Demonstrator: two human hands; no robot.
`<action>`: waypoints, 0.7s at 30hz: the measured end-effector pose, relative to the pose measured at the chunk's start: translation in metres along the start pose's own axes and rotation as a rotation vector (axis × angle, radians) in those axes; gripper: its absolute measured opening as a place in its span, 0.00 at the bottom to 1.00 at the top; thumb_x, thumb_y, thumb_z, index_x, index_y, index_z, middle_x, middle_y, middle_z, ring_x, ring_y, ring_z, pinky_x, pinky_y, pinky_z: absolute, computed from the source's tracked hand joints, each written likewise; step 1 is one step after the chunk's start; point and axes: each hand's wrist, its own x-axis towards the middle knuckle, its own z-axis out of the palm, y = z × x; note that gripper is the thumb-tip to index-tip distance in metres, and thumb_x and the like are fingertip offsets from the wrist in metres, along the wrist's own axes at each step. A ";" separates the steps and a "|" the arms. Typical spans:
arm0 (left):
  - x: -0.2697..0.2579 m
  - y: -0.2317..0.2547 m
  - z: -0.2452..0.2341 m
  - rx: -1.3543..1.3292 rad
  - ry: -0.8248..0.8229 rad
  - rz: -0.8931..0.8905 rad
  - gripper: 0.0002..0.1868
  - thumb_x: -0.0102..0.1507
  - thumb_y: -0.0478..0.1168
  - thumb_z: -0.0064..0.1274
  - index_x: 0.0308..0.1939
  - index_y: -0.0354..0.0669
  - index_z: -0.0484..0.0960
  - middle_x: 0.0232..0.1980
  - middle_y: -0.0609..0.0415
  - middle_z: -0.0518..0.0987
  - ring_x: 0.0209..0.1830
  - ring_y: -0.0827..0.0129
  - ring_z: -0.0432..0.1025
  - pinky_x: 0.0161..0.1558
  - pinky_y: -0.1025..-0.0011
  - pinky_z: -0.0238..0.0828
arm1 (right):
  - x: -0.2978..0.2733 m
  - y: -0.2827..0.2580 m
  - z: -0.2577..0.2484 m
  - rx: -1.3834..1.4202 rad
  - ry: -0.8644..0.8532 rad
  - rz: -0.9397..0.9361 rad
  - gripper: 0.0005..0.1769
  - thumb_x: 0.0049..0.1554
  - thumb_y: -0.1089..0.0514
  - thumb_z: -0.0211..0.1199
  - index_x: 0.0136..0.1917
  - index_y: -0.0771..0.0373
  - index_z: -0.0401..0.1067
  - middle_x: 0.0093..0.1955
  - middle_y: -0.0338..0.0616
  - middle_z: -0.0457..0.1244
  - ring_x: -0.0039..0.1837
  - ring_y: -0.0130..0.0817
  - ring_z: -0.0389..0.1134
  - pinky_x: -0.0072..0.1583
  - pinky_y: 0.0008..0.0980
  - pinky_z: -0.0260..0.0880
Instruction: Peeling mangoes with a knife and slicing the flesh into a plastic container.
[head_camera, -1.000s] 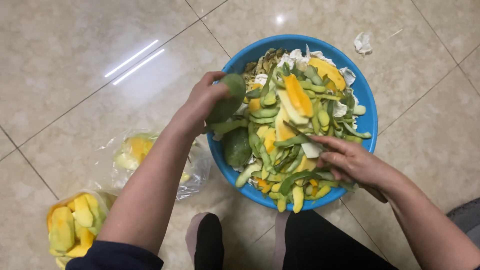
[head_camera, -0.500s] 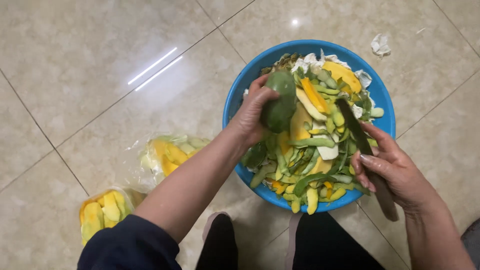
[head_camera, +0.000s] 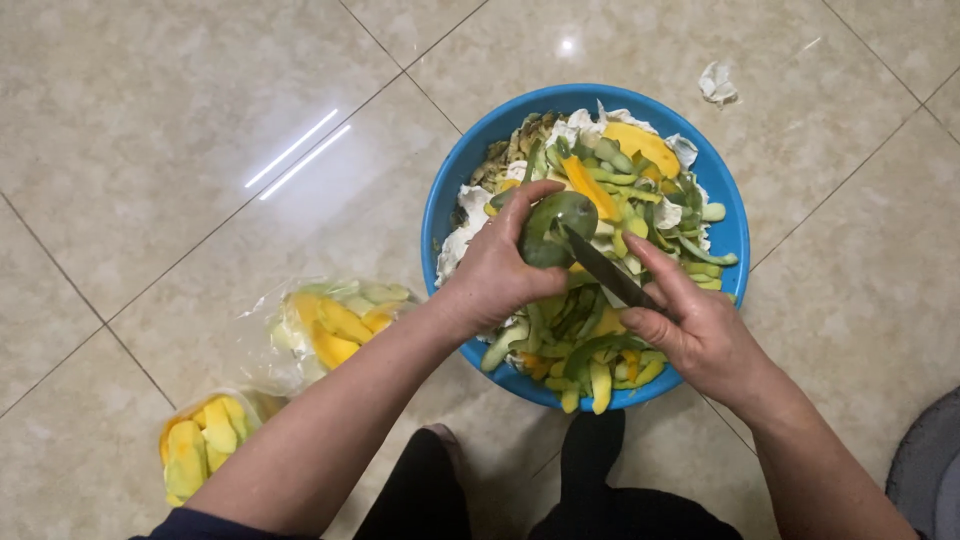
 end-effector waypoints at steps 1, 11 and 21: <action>-0.002 -0.001 -0.001 0.003 0.002 0.000 0.44 0.45 0.39 0.59 0.68 0.52 0.68 0.59 0.49 0.80 0.55 0.58 0.77 0.55 0.65 0.75 | -0.002 -0.002 -0.001 0.002 0.000 -0.003 0.45 0.54 0.42 0.60 0.82 0.52 0.57 0.52 0.50 0.76 0.46 0.35 0.78 0.43 0.33 0.73; -0.031 0.009 -0.001 0.261 0.021 0.063 0.42 0.46 0.40 0.62 0.65 0.35 0.71 0.56 0.41 0.81 0.53 0.52 0.78 0.54 0.60 0.75 | -0.010 0.000 0.022 -0.259 0.112 -0.092 0.47 0.52 0.37 0.64 0.81 0.44 0.57 0.59 0.40 0.72 0.44 0.38 0.77 0.43 0.35 0.74; -0.029 -0.030 0.008 0.348 0.028 0.001 0.39 0.46 0.42 0.63 0.61 0.35 0.71 0.50 0.34 0.75 0.59 0.35 0.67 0.59 0.41 0.69 | 0.024 -0.018 0.038 0.208 0.033 -0.068 0.37 0.55 0.42 0.67 0.77 0.40 0.68 0.56 0.52 0.75 0.61 0.54 0.74 0.63 0.53 0.72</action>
